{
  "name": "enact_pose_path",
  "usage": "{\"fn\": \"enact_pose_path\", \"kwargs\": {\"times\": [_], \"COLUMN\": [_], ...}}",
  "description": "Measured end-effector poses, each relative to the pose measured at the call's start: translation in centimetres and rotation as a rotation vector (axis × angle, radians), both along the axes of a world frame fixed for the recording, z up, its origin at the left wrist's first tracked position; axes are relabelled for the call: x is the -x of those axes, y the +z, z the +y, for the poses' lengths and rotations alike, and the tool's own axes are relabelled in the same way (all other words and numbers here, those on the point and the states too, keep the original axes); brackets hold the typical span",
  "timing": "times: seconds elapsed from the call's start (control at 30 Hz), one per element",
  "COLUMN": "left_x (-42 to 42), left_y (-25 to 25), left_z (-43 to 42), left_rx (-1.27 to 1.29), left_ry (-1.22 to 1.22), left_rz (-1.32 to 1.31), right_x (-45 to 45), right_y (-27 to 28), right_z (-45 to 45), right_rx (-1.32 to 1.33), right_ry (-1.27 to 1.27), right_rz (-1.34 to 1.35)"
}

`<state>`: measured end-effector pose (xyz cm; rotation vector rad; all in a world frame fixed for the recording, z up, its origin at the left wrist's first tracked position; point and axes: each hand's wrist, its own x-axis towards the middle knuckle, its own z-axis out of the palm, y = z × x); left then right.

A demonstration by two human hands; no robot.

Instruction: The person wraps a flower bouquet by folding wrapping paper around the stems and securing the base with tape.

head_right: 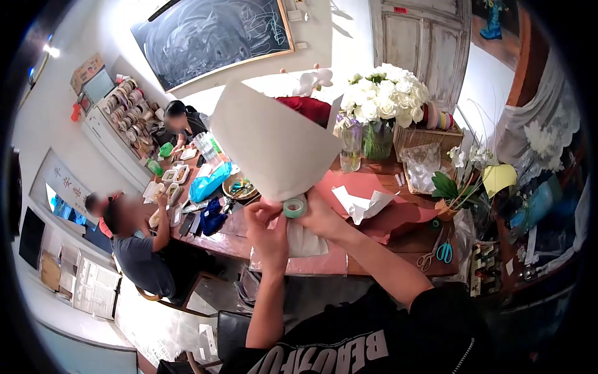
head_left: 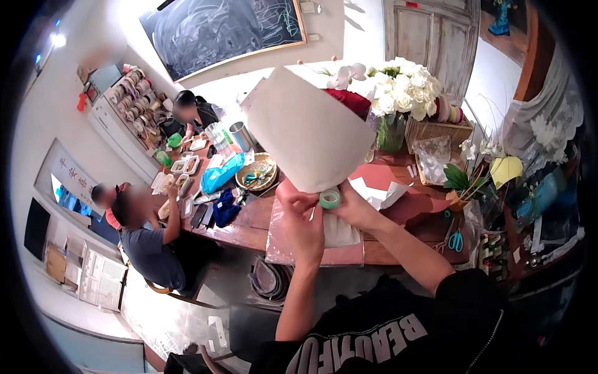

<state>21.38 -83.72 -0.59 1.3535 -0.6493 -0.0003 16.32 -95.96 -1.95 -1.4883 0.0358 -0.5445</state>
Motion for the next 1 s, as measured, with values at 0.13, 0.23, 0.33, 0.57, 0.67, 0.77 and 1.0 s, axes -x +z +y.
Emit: {"fn": "enact_pose_path", "kwargs": {"times": [0.13,0.23,0.33,0.57,0.67,0.77,1.0], "left_x": [-2.0,-4.0,-4.8,-4.2,-3.8,-3.7,-2.8], "left_y": [-3.1,-2.8,-4.6,-10.5,-11.2,-10.8,-10.7], "left_z": [-1.7,-0.9,-0.1,-0.6,-0.9,-2.3,-6.1], "left_rx": [0.125,-0.112,-0.151,-0.054,0.048,0.185,-0.252], "left_ry": [-0.004,-0.439,-0.462,-0.312,-0.369,-0.569,-0.225], "left_rz": [0.193,0.319,0.33,0.38,0.417,0.642,0.283], "right_x": [1.2,1.2,1.9,2.8,3.3,4.3,10.6], "right_y": [1.0,0.0,-1.2,-4.3,-4.5,-4.8,-13.1], "right_z": [0.4,0.7,0.9,3.4,3.2,3.7,-7.8], "right_rx": [0.156,0.133,0.261,0.454,0.474,0.565,-0.269], "right_ry": [0.015,0.093,0.039,-0.528,-0.608,-0.715,-0.905], "right_rz": [0.006,-0.015,0.024,-0.112,-0.114,-0.17,0.143]}}
